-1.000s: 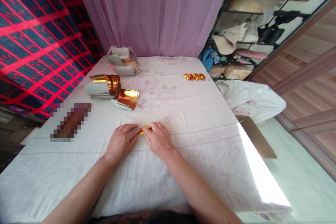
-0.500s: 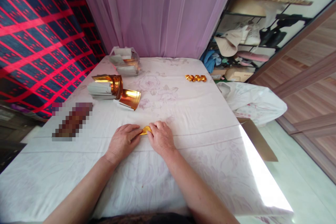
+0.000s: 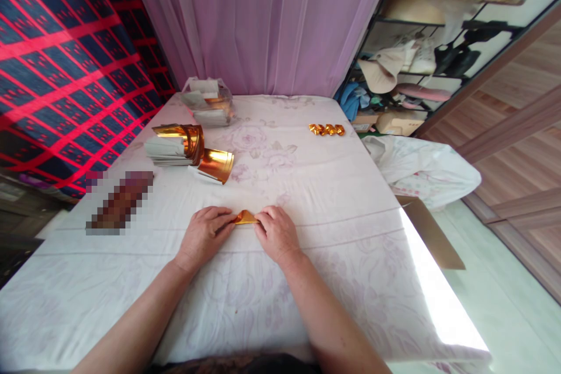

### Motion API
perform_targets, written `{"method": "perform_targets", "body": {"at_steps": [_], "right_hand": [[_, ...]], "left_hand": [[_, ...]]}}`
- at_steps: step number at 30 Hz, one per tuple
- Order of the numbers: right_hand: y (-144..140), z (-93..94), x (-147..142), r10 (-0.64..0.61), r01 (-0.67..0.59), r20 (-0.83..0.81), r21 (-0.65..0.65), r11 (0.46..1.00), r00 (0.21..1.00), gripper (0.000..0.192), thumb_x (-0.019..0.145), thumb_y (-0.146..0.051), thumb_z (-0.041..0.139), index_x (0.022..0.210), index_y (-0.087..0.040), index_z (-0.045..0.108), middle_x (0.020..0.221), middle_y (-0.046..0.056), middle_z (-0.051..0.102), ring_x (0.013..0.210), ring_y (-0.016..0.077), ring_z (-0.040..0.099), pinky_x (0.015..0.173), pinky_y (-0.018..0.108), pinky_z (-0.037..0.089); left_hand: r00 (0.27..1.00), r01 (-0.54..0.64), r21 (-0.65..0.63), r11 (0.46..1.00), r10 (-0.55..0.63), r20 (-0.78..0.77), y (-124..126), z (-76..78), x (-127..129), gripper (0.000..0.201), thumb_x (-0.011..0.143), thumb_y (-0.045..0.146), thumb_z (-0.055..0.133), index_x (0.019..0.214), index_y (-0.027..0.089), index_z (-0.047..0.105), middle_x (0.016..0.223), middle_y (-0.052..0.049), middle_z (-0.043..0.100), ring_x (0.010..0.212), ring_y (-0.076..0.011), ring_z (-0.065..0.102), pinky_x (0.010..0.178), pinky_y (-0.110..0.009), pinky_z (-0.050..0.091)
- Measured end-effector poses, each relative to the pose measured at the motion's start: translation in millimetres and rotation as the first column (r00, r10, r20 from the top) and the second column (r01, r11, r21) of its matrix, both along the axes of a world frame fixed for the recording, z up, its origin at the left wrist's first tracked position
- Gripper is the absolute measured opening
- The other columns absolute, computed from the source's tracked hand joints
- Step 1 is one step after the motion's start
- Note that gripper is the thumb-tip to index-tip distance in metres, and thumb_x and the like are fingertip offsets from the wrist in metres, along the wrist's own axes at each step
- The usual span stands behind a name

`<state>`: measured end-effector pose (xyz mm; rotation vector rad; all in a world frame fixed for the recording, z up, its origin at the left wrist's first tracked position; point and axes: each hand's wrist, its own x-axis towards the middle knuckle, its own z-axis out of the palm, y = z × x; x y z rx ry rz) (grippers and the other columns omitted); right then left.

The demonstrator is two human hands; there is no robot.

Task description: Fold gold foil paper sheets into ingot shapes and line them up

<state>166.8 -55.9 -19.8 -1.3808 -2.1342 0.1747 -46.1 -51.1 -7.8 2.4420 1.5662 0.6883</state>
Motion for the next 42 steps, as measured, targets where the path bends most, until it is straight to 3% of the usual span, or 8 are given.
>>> {"method": "perform_targets", "body": {"at_steps": [7,15,22,27,34,42], "right_hand": [[-0.8,0.5,-1.4,-0.001,0.002,-0.038,0.021,1.0,0.999,0.013,0.09,-0.022,0.057,0.088,-0.02,0.07,0.089,0.006,0.066,0.085,0.0199,0.061,0.079,0.033,0.049],[-1.1,1.3,-3.5,-0.008,0.011,-0.077,0.05,0.999,0.997,0.018,0.093,-0.025,0.052,0.089,-0.02,0.069,0.088,0.006,0.067,0.084,0.0186,0.063,0.078,0.031,0.049],[-0.2,1.9,-4.4,-0.052,0.06,-0.15,0.053,0.997,0.987,0.017,0.093,-0.025,0.052,0.09,-0.021,0.069,0.088,0.005,0.067,0.084,0.0178,0.064,0.079,0.029,0.049],[0.5,0.6,-5.2,-0.071,0.08,-0.168,0.043,0.996,0.983,0.014,0.09,-0.026,0.055,0.087,-0.022,0.068,0.088,0.004,0.067,0.083,0.0174,0.064,0.078,0.028,0.049],[11.2,2.1,-5.8,-0.178,0.172,-0.238,-0.047,0.984,0.955,0.012,0.083,-0.021,0.054,0.083,-0.021,0.066,0.085,0.004,0.066,0.075,0.0164,0.063,0.069,0.027,0.048],[31.2,10.4,-4.5,-0.28,0.252,-0.123,-0.2,0.947,0.952,0.013,0.083,-0.021,0.055,0.078,-0.023,0.066,0.073,0.001,0.07,0.062,0.015,0.059,0.058,0.025,0.038]], "left_hand": [[1.0,-0.015,0.007,1.0,0.015,0.015,0.1,1.4,0.7,0.014,0.092,0.028,0.056,0.092,0.021,0.069,0.099,-0.006,0.072,0.094,-0.0232,0.064,0.085,-0.04,0.047],[0.998,-0.047,0.028,0.998,0.049,-0.051,-2.8,8.4,2.6,0.023,0.096,0.035,0.05,0.085,0.021,0.065,0.085,-0.005,0.071,0.083,-0.0232,0.063,0.079,-0.039,0.043],[0.991,-0.114,0.039,0.993,0.116,-0.062,-3.1,16.4,10.0,0.015,0.091,0.032,0.057,0.083,0.022,0.065,0.082,-0.001,0.073,0.083,-0.0236,0.065,0.093,-0.046,0.033],[0.981,-0.177,0.003,0.984,0.176,-0.079,1.7,21.4,17.8,0.016,0.088,0.031,0.058,0.078,0.022,0.065,0.078,-0.001,0.072,0.08,-0.0236,0.066,0.094,-0.046,0.033],[0.976,-0.207,-0.018,0.978,0.206,-0.071,12.8,25.4,34.6,0.014,0.087,0.025,0.051,0.077,0.021,0.06,0.075,-0.003,0.07,0.076,-0.0236,0.066,0.081,-0.04,0.039],[0.974,-0.213,0.003,0.977,0.212,-0.08,24.4,20.7,42.8,0.018,0.09,0.023,0.047,0.076,0.02,0.058,0.073,-0.005,0.069,0.075,-0.0238,0.064,0.074,-0.038,0.037]]}}
